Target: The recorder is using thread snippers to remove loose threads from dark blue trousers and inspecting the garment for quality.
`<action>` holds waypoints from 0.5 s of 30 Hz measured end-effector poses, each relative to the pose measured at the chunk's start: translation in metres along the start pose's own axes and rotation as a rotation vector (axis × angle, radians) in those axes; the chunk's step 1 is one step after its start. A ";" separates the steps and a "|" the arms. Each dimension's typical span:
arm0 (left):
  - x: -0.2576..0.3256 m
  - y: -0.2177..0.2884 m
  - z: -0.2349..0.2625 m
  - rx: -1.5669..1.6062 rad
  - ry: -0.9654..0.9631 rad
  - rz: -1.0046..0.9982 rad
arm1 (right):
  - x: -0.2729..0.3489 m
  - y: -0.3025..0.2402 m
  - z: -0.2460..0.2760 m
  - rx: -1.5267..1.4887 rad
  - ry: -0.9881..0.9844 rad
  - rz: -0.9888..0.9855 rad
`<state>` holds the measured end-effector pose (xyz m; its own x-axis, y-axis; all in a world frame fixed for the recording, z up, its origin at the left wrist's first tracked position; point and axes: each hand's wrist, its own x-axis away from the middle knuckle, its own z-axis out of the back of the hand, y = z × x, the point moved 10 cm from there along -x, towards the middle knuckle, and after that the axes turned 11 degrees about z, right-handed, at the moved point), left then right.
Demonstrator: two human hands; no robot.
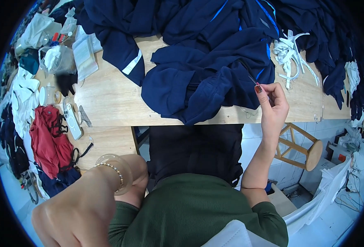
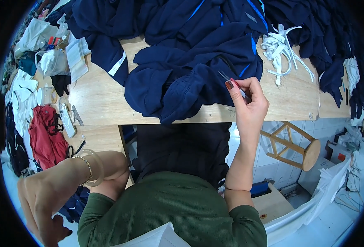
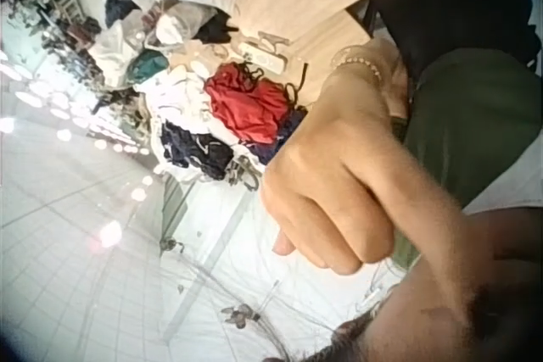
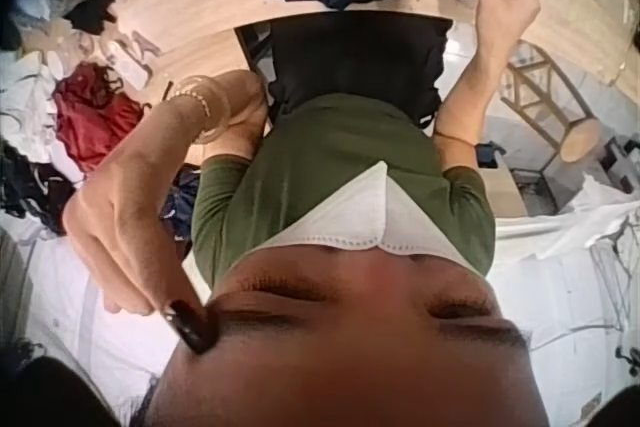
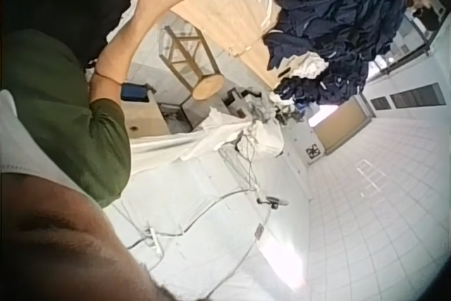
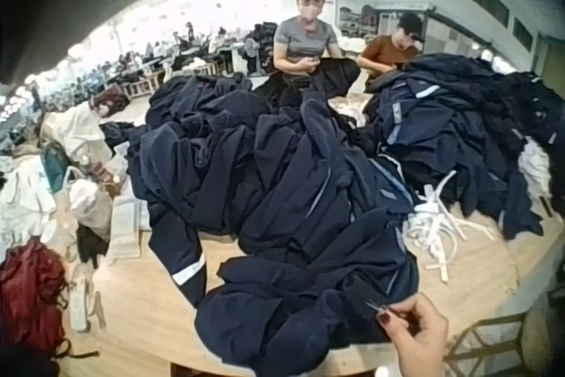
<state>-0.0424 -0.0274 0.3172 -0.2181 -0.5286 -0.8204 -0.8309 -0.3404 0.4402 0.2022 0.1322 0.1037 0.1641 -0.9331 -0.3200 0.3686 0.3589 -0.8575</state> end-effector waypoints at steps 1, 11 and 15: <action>0.006 0.008 -0.003 0.008 -0.005 0.004 | 0.000 0.002 0.002 -0.028 0.012 0.003; 0.155 -0.121 0.143 -1.118 0.893 1.172 | -0.056 0.005 -0.051 -0.243 -0.296 0.019; 0.190 -0.176 0.158 -0.775 0.910 1.192 | -0.032 0.021 -0.128 -0.428 -0.928 -0.287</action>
<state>-0.0189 0.0549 0.0259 0.0810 -0.9051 0.4174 0.0562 0.4222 0.9048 0.0881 0.1668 0.0442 0.8228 -0.5338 0.1953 0.1817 -0.0786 -0.9802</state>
